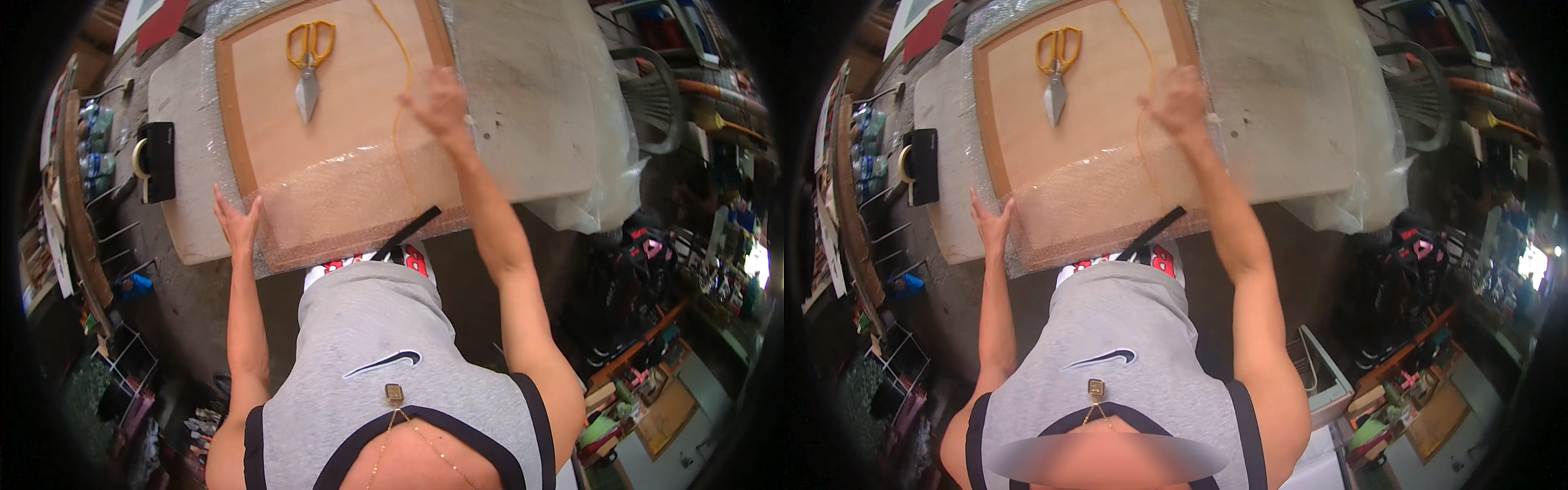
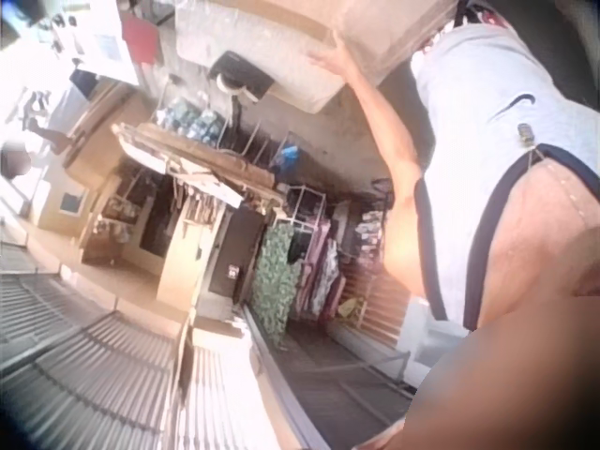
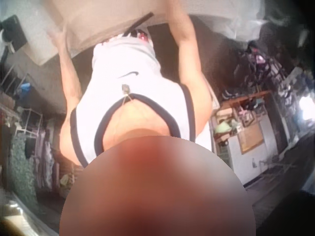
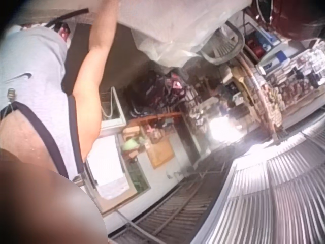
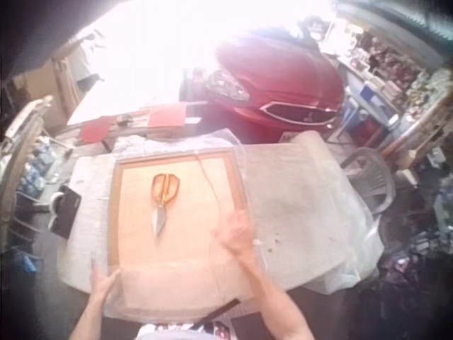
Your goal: The person wraps a framed artwork with bubble wrap and secures it with packing tape. They then carry the wrapped frame to a stack of similar items and place it on top.
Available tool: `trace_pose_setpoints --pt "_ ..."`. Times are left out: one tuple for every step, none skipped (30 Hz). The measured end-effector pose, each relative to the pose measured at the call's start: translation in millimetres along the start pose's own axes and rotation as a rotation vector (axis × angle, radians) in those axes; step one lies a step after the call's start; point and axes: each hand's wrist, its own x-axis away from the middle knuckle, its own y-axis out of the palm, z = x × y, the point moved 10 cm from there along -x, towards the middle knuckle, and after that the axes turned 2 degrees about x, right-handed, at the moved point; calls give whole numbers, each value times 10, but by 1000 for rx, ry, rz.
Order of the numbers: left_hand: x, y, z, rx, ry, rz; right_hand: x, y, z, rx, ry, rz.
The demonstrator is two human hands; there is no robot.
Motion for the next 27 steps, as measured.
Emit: trace_pose_setpoints --pt "129 -44 13 50 6 -15 202 50 -267 -42 -1 -47" --pt "197 -29 -19 -15 -8 -93 371 51 -596 -104 -56 -39" --pt "262 -57 -57 -51 -7 -142 562 90 -903 -162 -107 -89" --pt "327 -80 -101 -79 -7 -179 749 144 -1195 -221 -156 -151" --pt "378 -149 -112 -65 26 -154 913 185 -1464 -278 -202 -190" --pt "432 -206 -119 -45 60 -121 1080 230 -1726 -338 -250 -231" --pt "476 -252 -127 -13 89 -85 1195 268 -1945 -400 -307 -266" --pt "512 -240 -209 62 46 -112 1250 322 -2077 -400 -320 -290" --pt "561 -215 -292 146 -5 -140 1290 366 -2197 -404 -337 -314" --pt "629 -195 -373 233 -61 -162 1323 423 -2306 -395 -346 -362" --pt "710 -265 -339 294 4 -111 1303 341 -2391 -447 -365 -289" --pt "813 -359 -314 348 65 -51 1269 274 -2464 -494 -374 -240" --pt "938 -498 -269 404 153 29 1236 232 -2536 -530 -369 -221" --pt "1054 -435 -349 584 54 -37 1203 135 -2602 -579 -385 -159" --pt "1198 -380 -388 771 -24 -87 1165 66 -2638 -610 -382 -124" --pt "1397 -310 -409 828 -95 -180 1141 10 -2667 -639 -377 -88" --pt "1609 -242 -409 901 -160 -274 1147 82 -2727 -658 -364 -175" --pt "1802 -161 -376 860 -187 -378 1158 171 -2757 -668 -348 -258" --pt "1990 -82 -333 843 -203 -484 1192 219 -2817 -702 -378 -291" --pt "2141 -23 -321 769 -223 -554 1268 402 -2862 -644 -367 -412" --pt "2226 -13 -291 793 -205 -609 1395 627 -2930 -542 -401 -565" --pt "2313 17 -266 840 -211 -687 1536 792 -3026 -485 -488 -664" --pt "2360 54 -237 887 -212 -762 1686 987 -3090 -391 -561 -776" --pt "2260 -29 -339 809 -218 -599 1804 1064 -3182 -407 -653 -791" --pt "2143 -144 -503 660 -270 -382 1933 1166 -3255 -386 -731 -829" --pt "2046 -260 -657 505 -346 -172 2046 1303 -3287 -316 -786 -897" --pt "1977 -428 -767 348 -398 61 2084 1316 -3355 -328 -850 -848"
